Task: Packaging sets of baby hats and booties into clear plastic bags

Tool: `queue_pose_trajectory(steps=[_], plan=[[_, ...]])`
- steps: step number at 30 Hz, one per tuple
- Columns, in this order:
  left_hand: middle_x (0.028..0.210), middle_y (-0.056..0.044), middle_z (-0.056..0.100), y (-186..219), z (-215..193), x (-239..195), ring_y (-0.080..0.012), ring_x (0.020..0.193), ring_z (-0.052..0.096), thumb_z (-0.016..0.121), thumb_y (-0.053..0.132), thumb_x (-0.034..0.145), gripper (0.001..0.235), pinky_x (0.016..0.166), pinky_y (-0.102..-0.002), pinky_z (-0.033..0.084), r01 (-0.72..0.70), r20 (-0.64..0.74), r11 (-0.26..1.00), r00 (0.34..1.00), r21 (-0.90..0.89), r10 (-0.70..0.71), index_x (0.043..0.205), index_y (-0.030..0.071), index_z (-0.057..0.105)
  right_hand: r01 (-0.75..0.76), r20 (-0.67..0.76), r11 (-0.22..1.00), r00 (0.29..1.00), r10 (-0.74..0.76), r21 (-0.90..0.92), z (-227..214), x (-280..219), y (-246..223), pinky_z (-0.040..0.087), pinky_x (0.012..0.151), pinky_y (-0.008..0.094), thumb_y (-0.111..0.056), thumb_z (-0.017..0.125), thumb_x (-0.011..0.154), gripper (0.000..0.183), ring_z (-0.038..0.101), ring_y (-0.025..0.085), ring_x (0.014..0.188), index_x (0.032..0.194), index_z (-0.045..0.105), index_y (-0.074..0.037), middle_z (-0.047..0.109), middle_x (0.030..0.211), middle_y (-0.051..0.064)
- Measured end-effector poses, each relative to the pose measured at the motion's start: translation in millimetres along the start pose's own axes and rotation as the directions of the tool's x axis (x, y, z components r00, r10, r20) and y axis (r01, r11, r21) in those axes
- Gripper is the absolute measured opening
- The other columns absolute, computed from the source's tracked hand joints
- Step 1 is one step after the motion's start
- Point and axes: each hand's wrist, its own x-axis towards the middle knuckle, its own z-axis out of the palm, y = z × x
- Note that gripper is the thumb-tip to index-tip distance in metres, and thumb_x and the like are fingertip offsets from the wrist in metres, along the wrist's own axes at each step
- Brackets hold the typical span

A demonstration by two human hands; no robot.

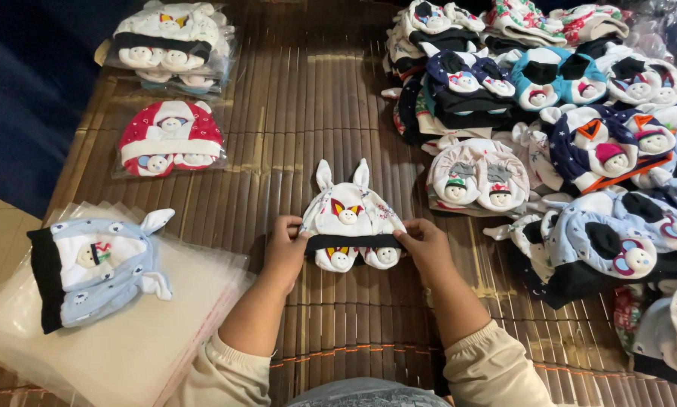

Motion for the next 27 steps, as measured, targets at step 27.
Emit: queue_pose_trajectory(steps=[27], plan=[[0.120, -0.019, 0.053, 28, -6, -37, -0.0423, 0.108, 0.062, 0.063, 0.016, 0.082, 0.052, 0.086, -0.051, 0.058, -0.435, 0.093, 0.552, 0.836, 0.711, 0.540, 0.132, 0.006, 0.054, 0.462, 0.180, 0.531, 0.849, -0.497, -0.711, 6, -47, -60, 0.060, 0.080, 0.047, -0.023, 0.079, 0.084, 0.043, 0.067, 0.036, 0.103, 0.121, 0.062, -0.008, 0.062, 0.105, 0.014]])
